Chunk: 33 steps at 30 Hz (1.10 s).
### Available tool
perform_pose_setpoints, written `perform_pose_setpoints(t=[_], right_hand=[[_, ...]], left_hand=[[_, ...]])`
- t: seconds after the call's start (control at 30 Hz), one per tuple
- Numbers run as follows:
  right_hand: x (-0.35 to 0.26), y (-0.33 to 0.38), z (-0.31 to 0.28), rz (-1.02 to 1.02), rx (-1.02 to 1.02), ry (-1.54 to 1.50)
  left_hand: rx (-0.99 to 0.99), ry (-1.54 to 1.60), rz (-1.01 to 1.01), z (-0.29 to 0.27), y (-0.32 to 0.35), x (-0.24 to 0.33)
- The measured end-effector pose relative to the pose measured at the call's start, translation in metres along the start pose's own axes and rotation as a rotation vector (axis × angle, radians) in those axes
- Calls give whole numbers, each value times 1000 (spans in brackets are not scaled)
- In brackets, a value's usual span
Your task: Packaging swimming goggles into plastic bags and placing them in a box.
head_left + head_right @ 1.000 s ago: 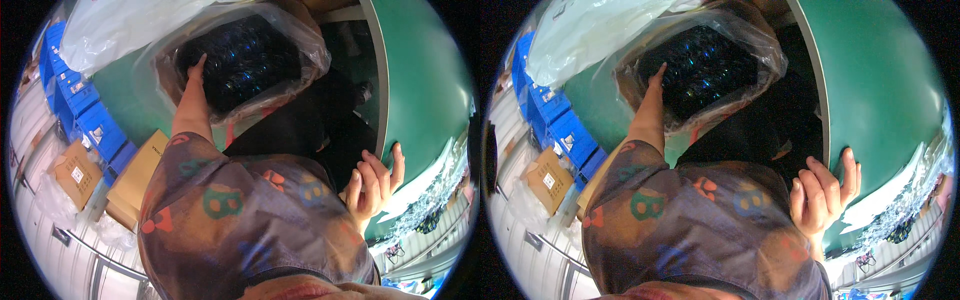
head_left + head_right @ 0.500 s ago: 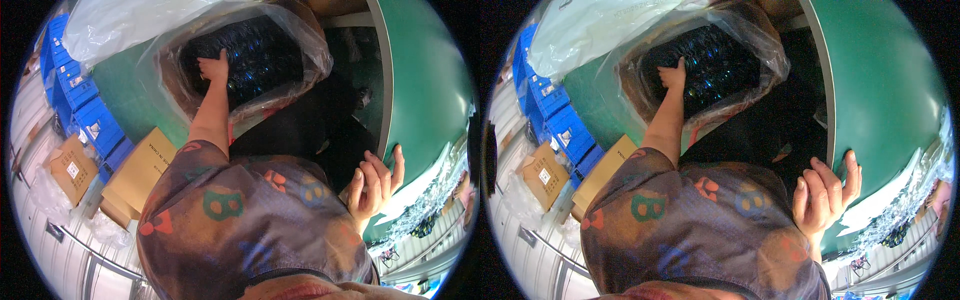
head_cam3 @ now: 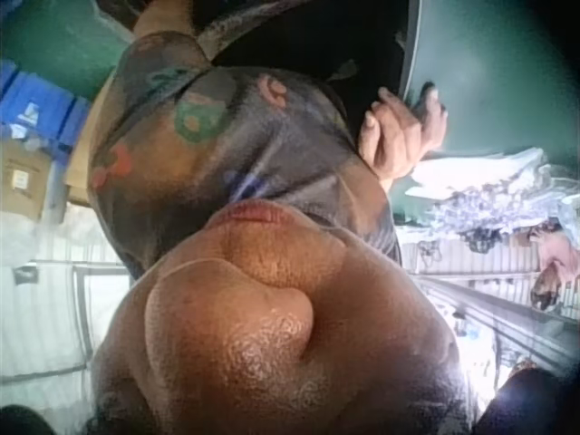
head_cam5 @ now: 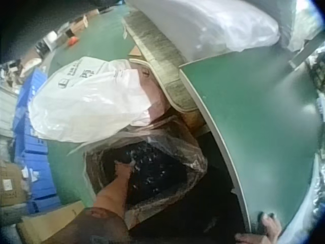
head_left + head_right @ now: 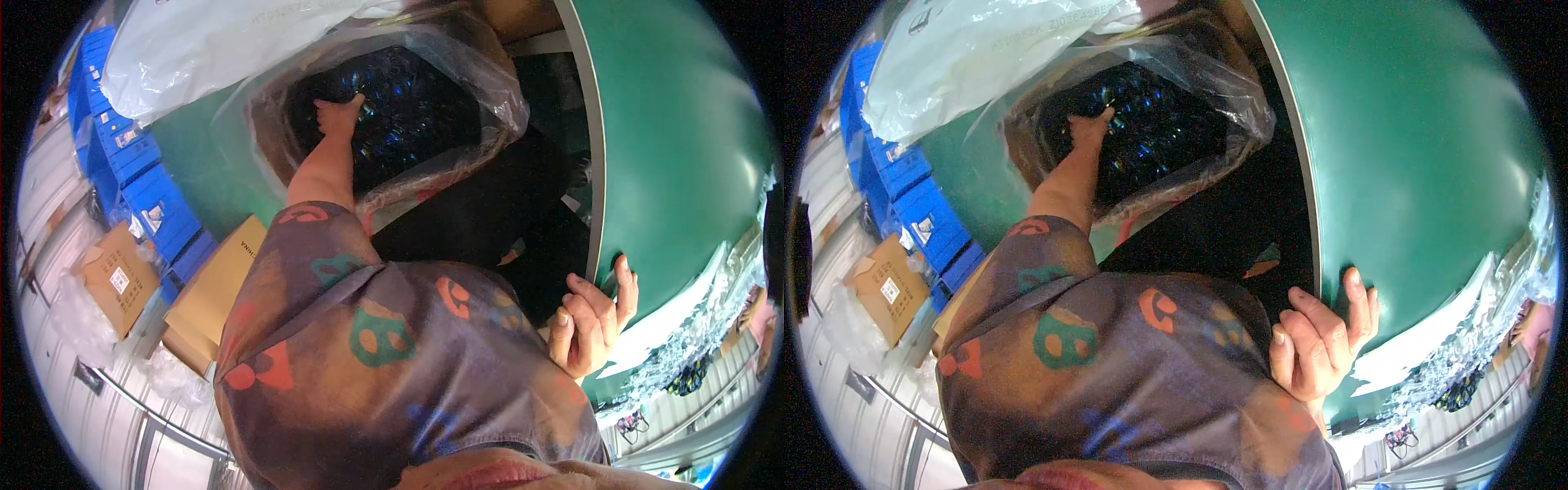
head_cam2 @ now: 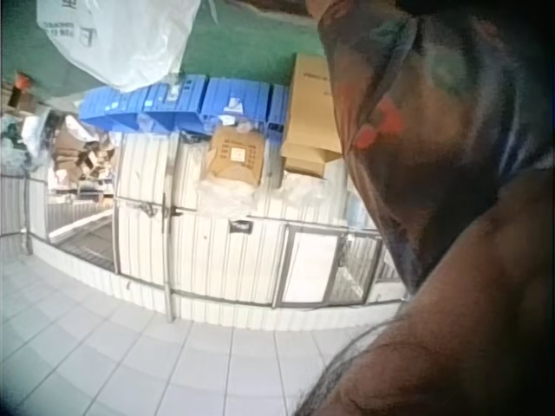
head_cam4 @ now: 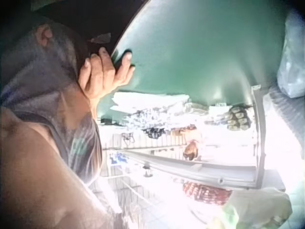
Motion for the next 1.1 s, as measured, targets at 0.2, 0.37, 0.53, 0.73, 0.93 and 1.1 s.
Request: perform_pose_setpoints(t=[0.2,0.37,0.53,0.73,0.93,1.1], right_hand=[[3,-1,-2,-22,4,-20],[1,-2,5,-5,13,22],[4,0,4,-9,9,72],[7,0,1,-54,-43,88],[4,2,3,-16,4,76],[-5,-3,6,-60,9,22]], left_hand=[[17,129,110,17,-67,-26],[-82,46,-14,20,-32,12],[-79,-89,-104,6,16,61],[-17,159,77,43,-66,-2],[-6,180,34,43,-62,17],[5,464,147,18,-77,-54]])
Point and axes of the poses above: each hand's wrist, its own y-axis away from the middle knuckle, its own z-axis out of the palm, x = y × z, the point moved 1 cm from there along -y, towards the middle knuckle, and after that the axes turned 11 degrees about -y, right-handed, at the moved point
